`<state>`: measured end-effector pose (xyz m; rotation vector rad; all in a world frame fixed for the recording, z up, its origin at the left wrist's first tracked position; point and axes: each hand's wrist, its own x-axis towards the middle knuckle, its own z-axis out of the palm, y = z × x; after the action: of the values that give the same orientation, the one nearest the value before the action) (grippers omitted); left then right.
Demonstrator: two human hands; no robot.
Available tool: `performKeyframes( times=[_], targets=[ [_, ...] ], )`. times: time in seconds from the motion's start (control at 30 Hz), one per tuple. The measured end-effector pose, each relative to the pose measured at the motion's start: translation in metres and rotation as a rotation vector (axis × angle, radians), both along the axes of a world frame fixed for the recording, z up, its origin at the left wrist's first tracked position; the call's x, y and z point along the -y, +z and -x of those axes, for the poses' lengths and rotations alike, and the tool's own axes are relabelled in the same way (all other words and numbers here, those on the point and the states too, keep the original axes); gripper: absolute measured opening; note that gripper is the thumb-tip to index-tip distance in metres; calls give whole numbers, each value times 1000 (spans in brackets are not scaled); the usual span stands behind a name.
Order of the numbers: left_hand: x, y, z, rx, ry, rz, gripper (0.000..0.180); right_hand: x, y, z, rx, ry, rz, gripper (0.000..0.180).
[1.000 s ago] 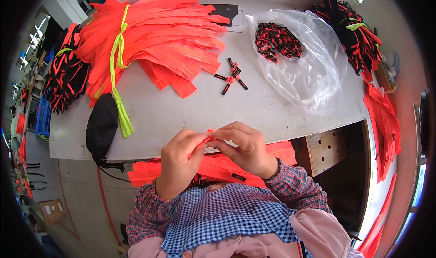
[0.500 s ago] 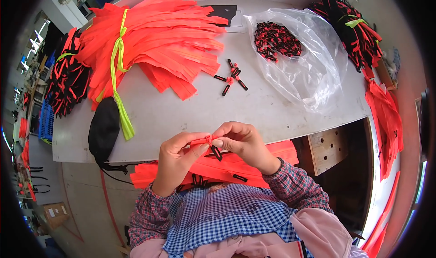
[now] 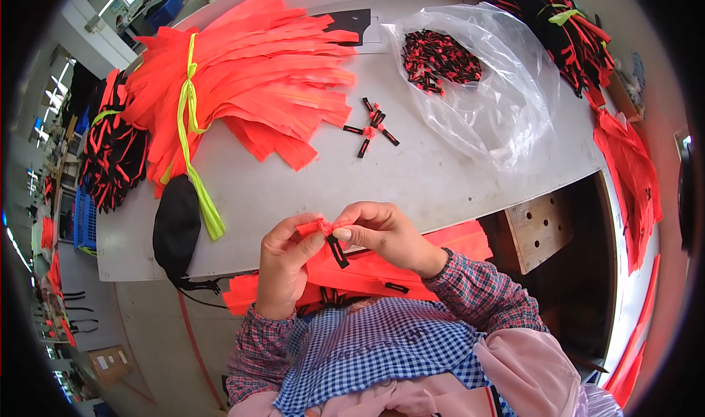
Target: Manually attaching plastic sliders or components to fabric zipper strips at a workbench.
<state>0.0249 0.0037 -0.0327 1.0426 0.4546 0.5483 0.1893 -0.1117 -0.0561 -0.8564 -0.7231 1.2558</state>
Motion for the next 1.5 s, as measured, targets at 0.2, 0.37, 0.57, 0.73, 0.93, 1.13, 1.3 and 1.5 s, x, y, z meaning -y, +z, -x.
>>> performKeyframes(
  times=[0.2,0.37,0.57,0.73,0.93,1.13,1.3,1.5],
  targets=[
    [-3,-5,3,118,-6,124,34,1,-5,5,-152,40,-35,12],
    [-5,-3,5,44,-93,37,34,3,-2,-2,-102,138,-23,11],
    [-5,3,3,33,-239,42,29,3,-2,-7,-141,207,-20,11],
    [-5,3,1,-14,-258,67,32,3,-5,-8,-145,223,34,9],
    [-14,12,5,-154,-341,-277,30,6,-5,8,-16,0,-66,8],
    [0,24,6,-332,-88,-722,28,7,0,4,451,-182,-271,15],
    [6,33,10,-381,-78,-953,19,6,2,5,674,-268,-400,18],
    [8,32,14,-379,-89,-979,22,9,-1,10,837,-337,-426,21]
  ],
)
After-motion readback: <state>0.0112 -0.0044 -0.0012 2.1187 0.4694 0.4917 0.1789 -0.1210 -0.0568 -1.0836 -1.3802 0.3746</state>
